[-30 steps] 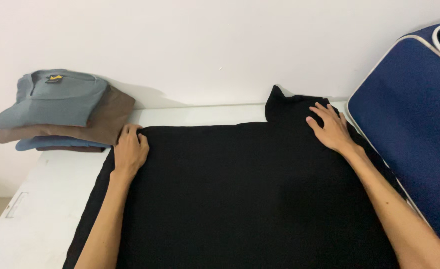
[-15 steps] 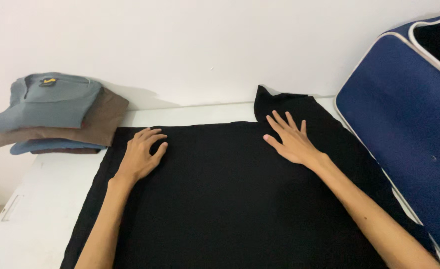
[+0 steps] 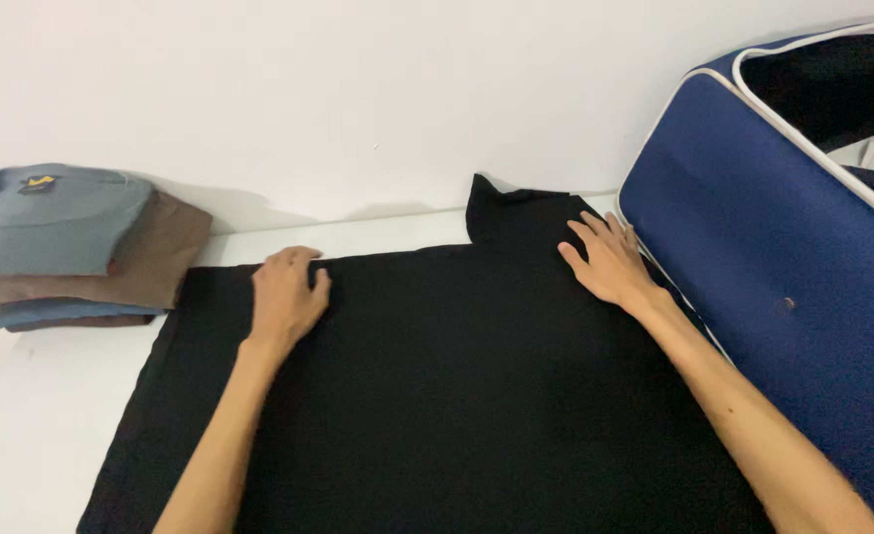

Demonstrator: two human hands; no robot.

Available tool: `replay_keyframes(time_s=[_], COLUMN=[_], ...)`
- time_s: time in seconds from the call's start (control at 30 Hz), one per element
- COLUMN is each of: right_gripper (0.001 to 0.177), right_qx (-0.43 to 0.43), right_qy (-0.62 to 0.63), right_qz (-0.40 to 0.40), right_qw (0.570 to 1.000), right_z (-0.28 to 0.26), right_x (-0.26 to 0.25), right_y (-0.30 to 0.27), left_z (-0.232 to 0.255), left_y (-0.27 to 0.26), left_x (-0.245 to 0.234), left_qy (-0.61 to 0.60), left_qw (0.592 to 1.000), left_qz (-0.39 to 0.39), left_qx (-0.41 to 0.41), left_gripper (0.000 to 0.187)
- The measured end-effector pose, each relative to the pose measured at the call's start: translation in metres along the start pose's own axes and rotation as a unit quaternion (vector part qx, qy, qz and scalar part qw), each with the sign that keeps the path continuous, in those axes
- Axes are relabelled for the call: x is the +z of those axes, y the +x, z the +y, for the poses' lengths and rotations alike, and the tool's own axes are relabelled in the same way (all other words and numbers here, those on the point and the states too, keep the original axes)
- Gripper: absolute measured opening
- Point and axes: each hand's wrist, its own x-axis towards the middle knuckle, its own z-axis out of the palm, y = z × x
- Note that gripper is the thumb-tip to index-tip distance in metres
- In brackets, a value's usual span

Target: The person removes a black t-shirt from a blue suitcase and places it on a white surface. They then fold the t-shirt by hand, smoothing it out and folding it into a compact rectangle.

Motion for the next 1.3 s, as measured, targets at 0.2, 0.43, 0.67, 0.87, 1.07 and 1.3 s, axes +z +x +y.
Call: replay_keyframes(time_s=[0.2, 0.43, 0.67, 0.87, 1.07, 1.3], right_gripper=[0.04, 0.054, 0.06, 0.052, 0.051, 0.063], right_qx=[-0.054, 0.085, 0.198, 0.195, 0.057, 0.192], right_qy=[0.12, 0.111, 0.371, 0.393, 0.499, 0.388], right_qz=[0.106, 0.083, 0.081, 0.013, 0.066, -0.084], right_qw=[0.986, 0.987, 0.904, 0.899, 0.862, 0.898], right_z=[0.015, 0.013, 0.004, 0.038, 0.042, 0.038], right_x=[0.018, 0.027, 0.008, 0.02, 0.012, -0.017], right_y=[0.042, 0.095, 0.11, 0.131, 0.13, 0.132], left_z=[0.132, 0.191, 0.186, 0.194, 0.202, 0.173], left_y=[0.076, 0.131, 0.141, 0.146, 0.137, 0.144], left_x=[0.093, 0.151, 0.16, 0.154, 0.128, 0.158], left_qy=[-0.144, -0.267, -0.437, -0.421, -0.443, -0.549], left_qw=[0.989, 0.941, 0.889, 0.905, 0.875, 0.828], left_qz=[-0.008, -0.014, -0.092, -0.048, -0.058, -0.052], left_qx=[-0.011, -0.208, -0.106, -0.039, -0.186, -0.098], left_gripper=[0.044, 0.067, 0.023, 0.027, 0.022, 0.022])
